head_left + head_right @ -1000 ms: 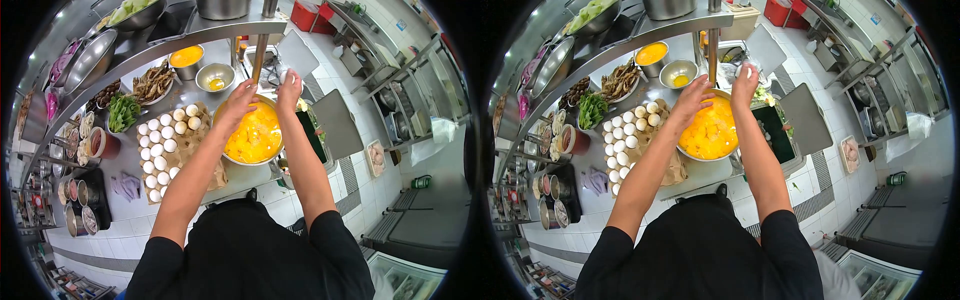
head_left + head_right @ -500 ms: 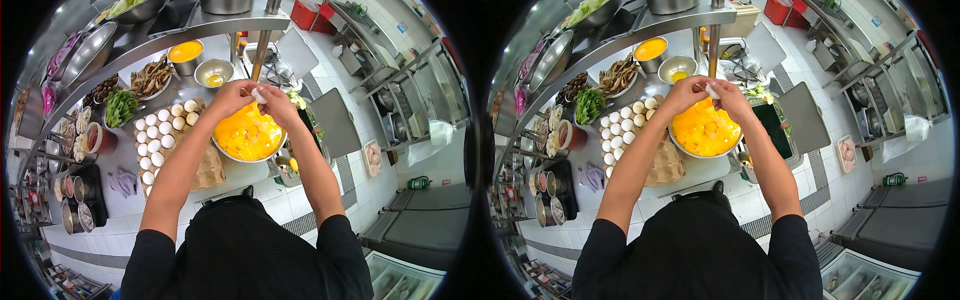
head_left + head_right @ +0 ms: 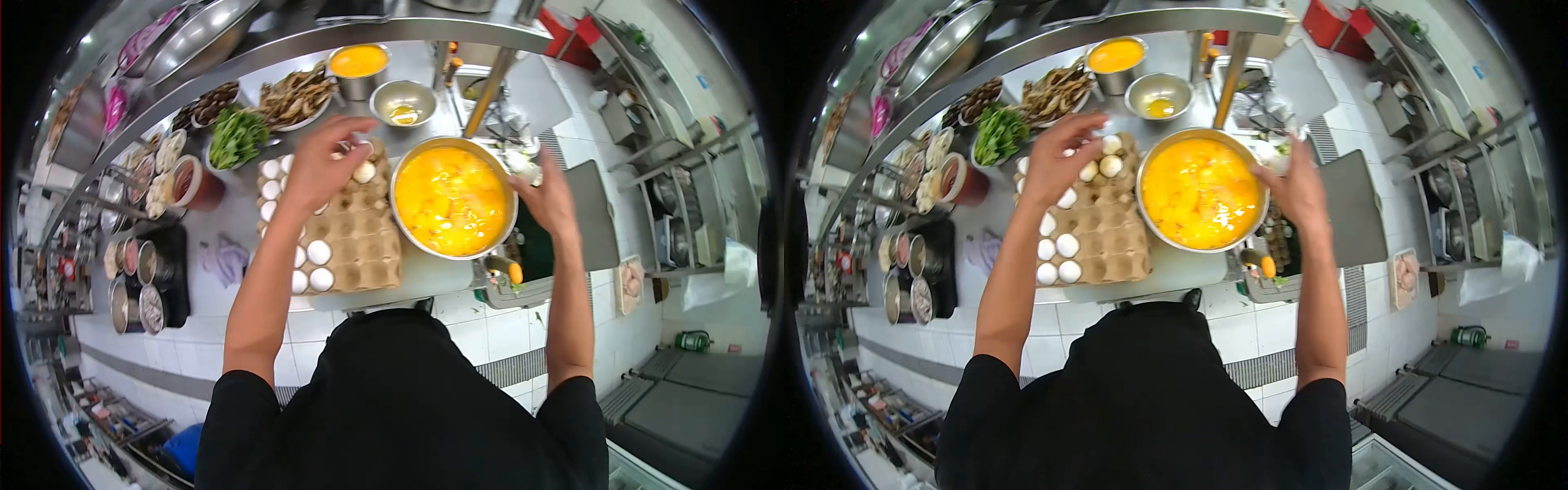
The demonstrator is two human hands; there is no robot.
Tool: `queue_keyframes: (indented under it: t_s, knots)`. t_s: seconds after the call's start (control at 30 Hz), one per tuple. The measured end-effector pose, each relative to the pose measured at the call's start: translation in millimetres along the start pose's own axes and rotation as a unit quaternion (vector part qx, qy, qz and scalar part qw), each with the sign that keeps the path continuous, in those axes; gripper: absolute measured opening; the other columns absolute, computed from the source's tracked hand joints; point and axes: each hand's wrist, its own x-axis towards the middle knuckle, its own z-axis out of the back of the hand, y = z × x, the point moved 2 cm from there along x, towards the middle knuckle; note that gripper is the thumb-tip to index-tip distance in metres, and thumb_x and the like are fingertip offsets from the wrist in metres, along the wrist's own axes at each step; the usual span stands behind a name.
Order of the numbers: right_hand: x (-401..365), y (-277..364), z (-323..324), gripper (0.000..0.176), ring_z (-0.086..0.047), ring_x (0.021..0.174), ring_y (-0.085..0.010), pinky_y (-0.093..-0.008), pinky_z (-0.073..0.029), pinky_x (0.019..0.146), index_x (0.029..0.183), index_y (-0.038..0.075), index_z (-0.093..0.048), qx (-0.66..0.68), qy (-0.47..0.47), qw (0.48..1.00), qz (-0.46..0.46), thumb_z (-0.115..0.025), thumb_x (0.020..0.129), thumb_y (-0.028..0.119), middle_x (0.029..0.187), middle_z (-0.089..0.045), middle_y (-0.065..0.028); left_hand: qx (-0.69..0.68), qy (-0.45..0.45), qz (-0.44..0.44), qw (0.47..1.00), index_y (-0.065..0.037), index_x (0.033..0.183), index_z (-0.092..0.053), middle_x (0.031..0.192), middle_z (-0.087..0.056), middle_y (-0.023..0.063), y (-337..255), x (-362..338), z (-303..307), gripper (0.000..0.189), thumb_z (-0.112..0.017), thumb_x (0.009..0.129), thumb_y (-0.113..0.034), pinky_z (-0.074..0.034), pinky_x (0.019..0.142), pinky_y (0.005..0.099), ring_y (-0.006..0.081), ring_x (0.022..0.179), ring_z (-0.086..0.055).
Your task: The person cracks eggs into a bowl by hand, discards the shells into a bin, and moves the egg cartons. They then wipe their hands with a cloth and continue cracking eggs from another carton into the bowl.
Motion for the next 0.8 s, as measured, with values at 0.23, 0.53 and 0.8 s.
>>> queue_keyframes:
  t_s: [0.23, 0.53, 0.8]
  knots:
    - [-43.3, 78.3, -52.5, 0.032, -0.069, 0.089, -0.0249, -0.0336, -0.055, 0.076, 0.109, 0.003, -0.071, 0.223, 0.159, 0.960, 0.056, -0.076, 0.086, 0.023, 0.108, -0.071, -0.0112, 0.217, 0.137, 0.130, 0.958, -0.008, 0.111, -0.072, 0.106, -0.069, 0.0062, 36.0, -123.6, 50.9, 0.034, -0.075, 0.077, -0.010, -0.052, 0.076, 0.0322, 0.0196, 0.084, -0.061]
    - [-129.3, 228.1, -159.7, 0.031, -0.065, 0.094, -0.0304, -0.0399, -0.054, 0.079, 0.105, 0.011, -0.070, 0.139, 0.178, 0.878, 0.422, -0.076, 0.078, 0.026, 0.104, -0.066, -0.0068, -0.069, -0.032, 0.254, 0.964, -0.003, 0.112, -0.064, 0.103, -0.067, 0.0071, 72.7, -146.9, 80.7, 0.026, -0.066, 0.087, -0.007, -0.053, 0.081, 0.0312, 0.0181, 0.095, -0.066]
    - [-91.5, 175.8, -150.4, 0.027, -0.065, 0.089, -0.0175, -0.0310, -0.055, 0.071, 0.119, 0.007, -0.066, 0.525, 0.293, 0.796, 0.066, -0.067, 0.093, 0.013, 0.110, -0.068, -0.0075, -0.384, -0.192, 0.244, 0.869, -0.003, 0.103, -0.060, 0.087, -0.061, 0.0073, 92.7, -128.2, 74.3, 0.021, -0.050, 0.096, -0.020, -0.044, 0.054, 0.0277, 0.0164, 0.065, -0.058]
